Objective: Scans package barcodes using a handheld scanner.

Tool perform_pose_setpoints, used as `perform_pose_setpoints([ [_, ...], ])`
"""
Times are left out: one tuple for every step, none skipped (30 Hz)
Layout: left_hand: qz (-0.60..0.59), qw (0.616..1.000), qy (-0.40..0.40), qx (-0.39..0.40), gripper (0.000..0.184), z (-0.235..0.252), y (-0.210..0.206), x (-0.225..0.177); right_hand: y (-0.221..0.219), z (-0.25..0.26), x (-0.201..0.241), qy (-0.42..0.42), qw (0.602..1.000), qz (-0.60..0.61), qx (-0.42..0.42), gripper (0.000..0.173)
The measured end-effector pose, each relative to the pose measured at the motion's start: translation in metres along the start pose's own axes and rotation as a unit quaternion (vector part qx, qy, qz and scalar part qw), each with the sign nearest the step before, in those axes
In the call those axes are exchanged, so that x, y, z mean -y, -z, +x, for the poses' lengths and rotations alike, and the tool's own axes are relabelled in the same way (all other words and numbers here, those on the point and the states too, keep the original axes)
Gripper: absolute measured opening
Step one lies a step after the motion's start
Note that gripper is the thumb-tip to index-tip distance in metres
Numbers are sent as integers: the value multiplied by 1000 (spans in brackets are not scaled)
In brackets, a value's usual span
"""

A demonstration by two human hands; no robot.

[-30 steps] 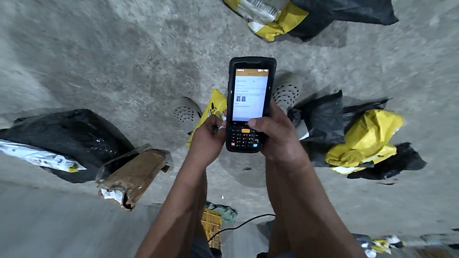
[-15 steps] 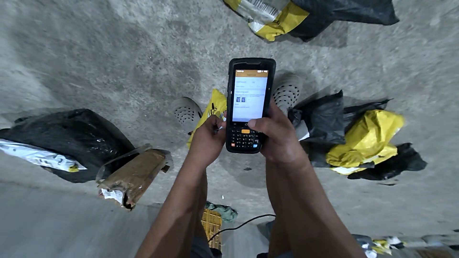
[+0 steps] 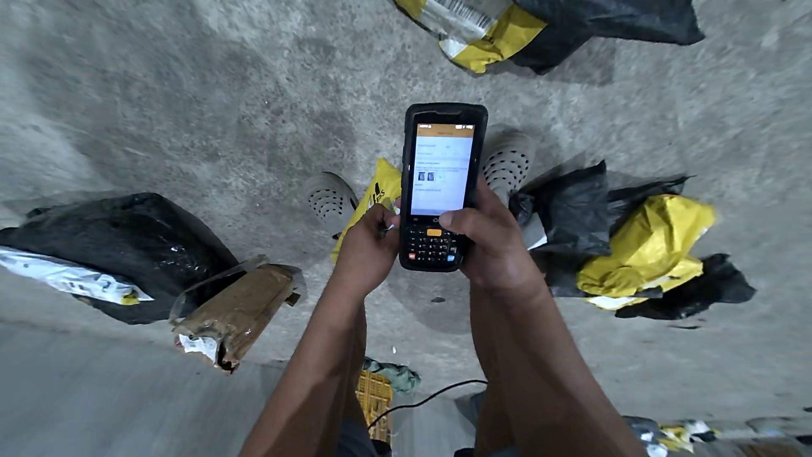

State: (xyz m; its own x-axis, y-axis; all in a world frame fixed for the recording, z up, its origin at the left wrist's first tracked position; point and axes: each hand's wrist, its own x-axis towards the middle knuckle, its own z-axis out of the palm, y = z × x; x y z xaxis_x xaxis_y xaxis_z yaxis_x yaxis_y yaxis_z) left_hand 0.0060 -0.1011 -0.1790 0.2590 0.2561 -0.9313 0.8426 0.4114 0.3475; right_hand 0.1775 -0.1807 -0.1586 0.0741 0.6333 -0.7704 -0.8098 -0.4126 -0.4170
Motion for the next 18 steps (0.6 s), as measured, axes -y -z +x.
perform_pose_setpoints([
  [0, 1000, 1, -1, 7, 0, 0, 0, 0, 0, 0, 1, 1000, -3, 0, 61],
  [-2, 1000, 2, -1, 7, -1, 0, -1, 0, 0, 0, 2, 1000, -6, 1, 60],
  [-3, 1000, 2, -1, 7, -1, 0, -1, 0, 0, 0, 2, 1000, -4, 4, 60],
  [-1, 1000, 3, -2, 7, -1, 0, -1, 0, 0, 0, 2, 1000, 0, 4, 60],
  [0, 1000, 4, -1, 7, -1, 0, -2, 1, 0, 0, 0, 1000, 4, 3, 60],
  [3, 1000, 7, 1, 8, -1, 1, -2, 0, 0, 0, -3, 1000, 2, -3, 61],
  [5, 1000, 8, 2, 9, -1, 0, -3, 0, 0, 1, -5, 1000, -4, -10, 61],
  [5, 1000, 8, 2, 8, -2, 0, -3, -1, -1, 1, -6, 1000, -7, -15, 61],
  [4, 1000, 9, 1, 8, -2, 0, -4, -1, -1, 2, -7, 1000, -10, -18, 60],
  [4, 1000, 10, 1, 8, -2, 0, -4, -2, -1, 2, -9, 1000, -9, -17, 60],
  [6, 1000, 10, 1, 7, -2, 0, -4, -2, -1, 2, -9, 1000, -7, -15, 60],
  [7, 1000, 9, 1, 8, -2, 0, -4, -1, -1, 1, -7, 1000, -6, -14, 61],
  [8, 1000, 8, 0, 7, -2, 0, -4, -1, -1, 1, -6, 1000, -7, -15, 60],
  [7, 1000, 6, 1, 7, -2, 0, -3, -1, -1, 0, -5, 1000, -8, -14, 60],
  [6, 1000, 5, 1, 7, -2, 0, -3, -1, -1, 0, -4, 1000, -7, -13, 60],
  [3, 1000, 4, 1, 7, -2, 0, -2, -1, -1, 0, -2, 1000, -6, -14, 60],
  [1, 1000, 3, 1, 7, -2, 0, -2, -1, -1, 0, -2, 1000, -4, -13, 60],
  [-1, 1000, 2, 1, 7, -2, 0, -1, -1, -1, 0, -2, 1000, -2, -11, 61],
])
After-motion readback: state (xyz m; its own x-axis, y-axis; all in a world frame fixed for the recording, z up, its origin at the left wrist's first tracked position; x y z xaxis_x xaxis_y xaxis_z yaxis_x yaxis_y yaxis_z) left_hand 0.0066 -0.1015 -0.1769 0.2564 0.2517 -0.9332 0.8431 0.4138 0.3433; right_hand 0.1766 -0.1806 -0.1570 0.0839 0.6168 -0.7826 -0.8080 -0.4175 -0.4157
